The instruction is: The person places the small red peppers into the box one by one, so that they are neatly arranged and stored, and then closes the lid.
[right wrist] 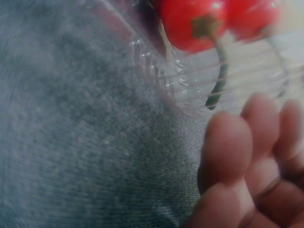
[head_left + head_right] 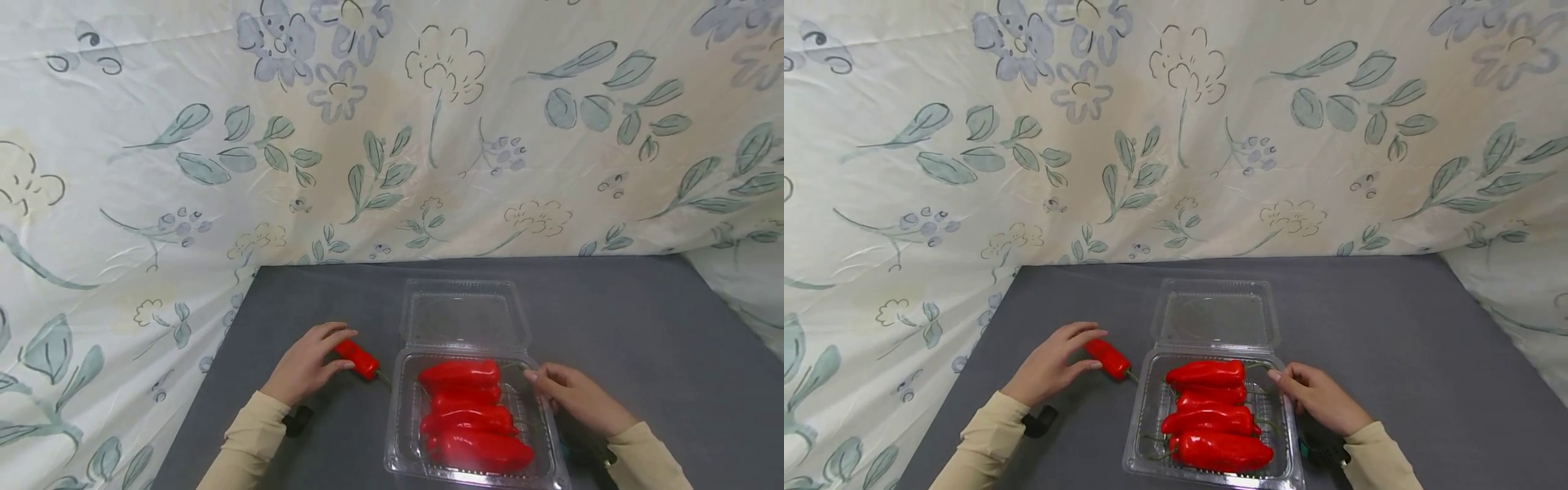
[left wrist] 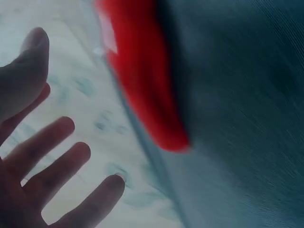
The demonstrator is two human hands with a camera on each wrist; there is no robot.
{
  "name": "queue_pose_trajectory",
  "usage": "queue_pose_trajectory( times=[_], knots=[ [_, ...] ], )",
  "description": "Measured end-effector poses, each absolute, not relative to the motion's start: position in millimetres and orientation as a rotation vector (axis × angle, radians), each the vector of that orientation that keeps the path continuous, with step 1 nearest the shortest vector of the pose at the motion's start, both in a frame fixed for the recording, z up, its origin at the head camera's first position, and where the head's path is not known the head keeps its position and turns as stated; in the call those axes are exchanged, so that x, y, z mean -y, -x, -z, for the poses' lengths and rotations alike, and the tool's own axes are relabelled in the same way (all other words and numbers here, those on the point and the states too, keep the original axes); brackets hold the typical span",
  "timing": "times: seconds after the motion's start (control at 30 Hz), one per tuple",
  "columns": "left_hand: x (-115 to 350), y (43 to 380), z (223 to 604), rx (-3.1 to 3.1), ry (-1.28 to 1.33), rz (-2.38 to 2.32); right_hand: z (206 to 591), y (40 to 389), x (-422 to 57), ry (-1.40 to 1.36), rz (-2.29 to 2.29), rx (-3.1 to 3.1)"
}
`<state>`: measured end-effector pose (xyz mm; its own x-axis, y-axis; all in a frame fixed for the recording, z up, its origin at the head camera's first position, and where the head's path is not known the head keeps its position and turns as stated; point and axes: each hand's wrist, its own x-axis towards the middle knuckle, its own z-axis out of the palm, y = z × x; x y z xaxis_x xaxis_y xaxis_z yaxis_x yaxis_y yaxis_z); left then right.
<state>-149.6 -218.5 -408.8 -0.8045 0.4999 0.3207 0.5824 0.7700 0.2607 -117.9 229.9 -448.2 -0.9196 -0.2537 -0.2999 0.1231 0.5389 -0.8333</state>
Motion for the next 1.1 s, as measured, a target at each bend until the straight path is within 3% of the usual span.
queue_pose_trajectory(
  times=[0.4,1.1],
  knots=[
    [246,167,442,2.938,0.698,0.749,454,116,-231,0.149,1.365,-2.373],
    [248,163,443,3.019,0.63,0.612,453,119,-231,0.13,1.359,-2.39]
  ],
)
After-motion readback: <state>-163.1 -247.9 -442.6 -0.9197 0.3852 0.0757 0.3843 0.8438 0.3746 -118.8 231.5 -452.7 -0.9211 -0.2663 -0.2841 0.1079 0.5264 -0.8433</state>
